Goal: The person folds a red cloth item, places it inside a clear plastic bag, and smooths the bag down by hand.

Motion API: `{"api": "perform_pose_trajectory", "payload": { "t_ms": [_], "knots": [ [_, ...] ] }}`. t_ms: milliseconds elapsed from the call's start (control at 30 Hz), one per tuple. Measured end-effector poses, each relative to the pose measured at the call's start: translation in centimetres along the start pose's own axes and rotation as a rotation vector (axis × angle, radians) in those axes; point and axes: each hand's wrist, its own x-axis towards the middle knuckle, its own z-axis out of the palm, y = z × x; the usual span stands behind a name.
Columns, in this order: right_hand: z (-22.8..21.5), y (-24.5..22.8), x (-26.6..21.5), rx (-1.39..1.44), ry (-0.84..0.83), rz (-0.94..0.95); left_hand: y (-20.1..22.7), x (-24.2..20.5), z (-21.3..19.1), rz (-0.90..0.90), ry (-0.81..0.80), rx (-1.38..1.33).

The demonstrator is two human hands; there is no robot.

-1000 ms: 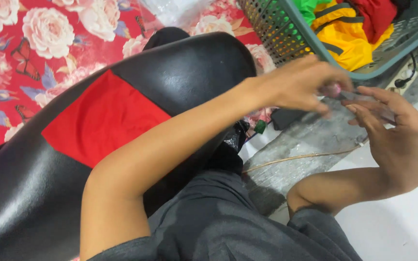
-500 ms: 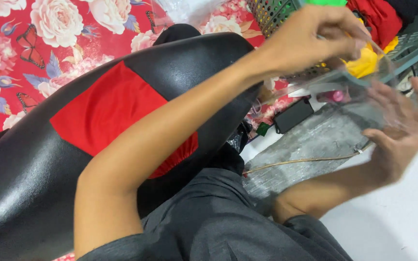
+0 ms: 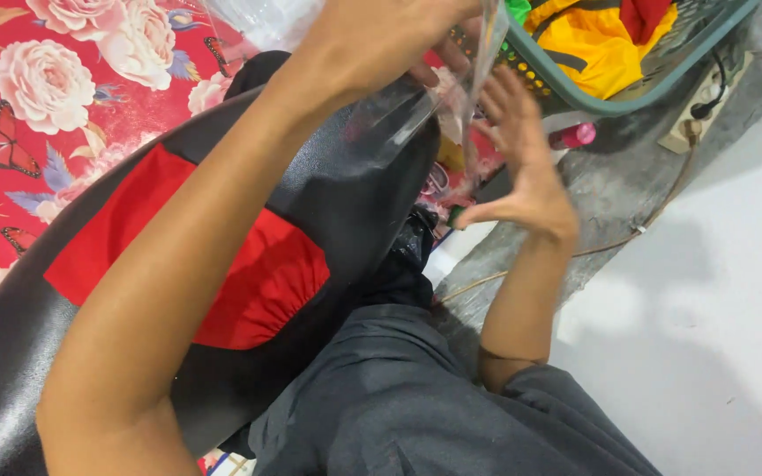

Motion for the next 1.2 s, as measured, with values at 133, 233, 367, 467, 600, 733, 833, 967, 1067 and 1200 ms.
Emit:
{"api": "perform_pose_trajectory", "payload": {
  "t_ms": [133, 233, 367, 467, 600, 733, 833, 967, 1067, 1200],
  "knots": [
    [2.7, 3.4, 0.4, 0.103, 0.242, 0.103, -0.8, -1.4, -1.3, -0.074, 0.004, -0.004],
    [3.4, 3.5, 1.6, 0.116, 0.359, -0.028, -1.3, -2.0, -2.2, -0.187, 0.034, -0.014],
    [3.0, 3.4, 1.8, 0.26, 0.529, -0.029, -2.0, -2.1, -2.9, -0.359, 0.072, -0.039],
    [2.3, 2.9, 1.5, 0.378, 0.66, 0.089, -2.4, -1.9, -3.1, -0.474, 0.087, -0.061],
    [1.5, 4.0, 1.1, 0.425, 0.68, 0.196, -2.7, -1.6, -4.0, -0.645, 0.111, -0.091],
    [0.8, 4.7, 0.7, 0.36, 0.596, 0.337, -4.6, -2.7, -5.3, -0.637, 0.047, -0.027],
    [0.2, 5.3, 0.5, 0.283, 0.465, 0.345, -6.1, -3.1, -5.5, -0.566, -0.031, 0.161],
    [-1.0, 6.7, 0.5, 0.296, 0.339, 0.351, -6.0, -3.1, -4.4, -0.569, -0.166, 0.267],
    [-2.1, 7.0, 0.6, 0.284, 0.186, 0.434, -7.7, -3.5, -3.5, -0.537, -0.144, 0.44],
    [-2.6, 9.5, -0.3, 0.334, -0.093, 0.499, -9.7, -4.2, -3.3, -0.402, -0.087, 0.469]
  ]
}}
